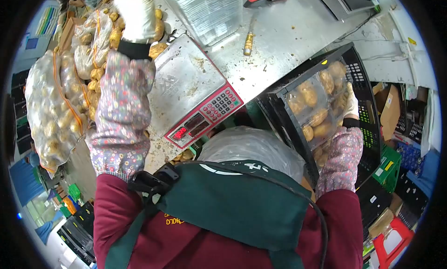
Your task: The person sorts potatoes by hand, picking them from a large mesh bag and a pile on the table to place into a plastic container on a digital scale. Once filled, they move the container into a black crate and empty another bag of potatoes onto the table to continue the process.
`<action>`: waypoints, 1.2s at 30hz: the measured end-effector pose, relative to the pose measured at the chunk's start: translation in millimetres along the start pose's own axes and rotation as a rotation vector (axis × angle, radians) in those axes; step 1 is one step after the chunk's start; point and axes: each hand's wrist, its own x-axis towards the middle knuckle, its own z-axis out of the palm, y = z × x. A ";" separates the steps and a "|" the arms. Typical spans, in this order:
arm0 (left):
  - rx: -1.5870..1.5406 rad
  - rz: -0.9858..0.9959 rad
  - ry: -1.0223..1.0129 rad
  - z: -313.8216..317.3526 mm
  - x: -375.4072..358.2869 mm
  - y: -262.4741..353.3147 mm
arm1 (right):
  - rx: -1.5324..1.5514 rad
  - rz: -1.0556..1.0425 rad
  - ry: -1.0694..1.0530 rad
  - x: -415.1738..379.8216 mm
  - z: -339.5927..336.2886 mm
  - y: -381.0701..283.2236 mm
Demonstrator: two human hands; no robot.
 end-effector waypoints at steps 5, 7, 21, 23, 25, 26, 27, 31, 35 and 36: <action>0.588 0.576 0.128 -65.8 -79.3 65.3 | 0.091 -0.536 0.149 -54.8 16.0 -29.6; 1.139 0.511 -0.112 -107.5 -145.6 72.8 | 0.091 -0.630 0.102 -54.6 22.5 -39.9; 1.004 -0.110 0.053 -200.8 -333.3 73.3 | -0.134 -1.252 -0.291 -297.9 255.6 -100.6; 0.978 -0.294 0.418 -250.9 -356.3 78.7 | -0.201 -1.292 -0.448 -368.9 292.0 -77.5; 1.039 -0.418 0.703 -300.5 -371.8 82.5 | -0.240 -1.207 -0.694 -427.4 322.2 -38.0; 1.269 -0.463 0.696 -329.9 -382.7 76.6 | -0.293 -1.295 -0.799 -446.8 338.8 -14.3; 1.499 -0.510 0.678 -358.8 -391.4 66.9 | -0.340 -1.368 -0.933 -463.8 351.9 8.2; 1.759 -0.896 0.387 -417.5 -367.1 42.4 | -0.521 -1.329 -1.296 -539.0 394.7 83.6; 1.613 -0.981 0.339 -442.2 -345.3 36.3 | -0.530 -1.243 -1.493 -564.3 422.6 137.7; 1.565 -0.983 0.310 -447.9 -346.5 35.9 | -0.545 -1.153 -1.506 -567.3 425.3 144.5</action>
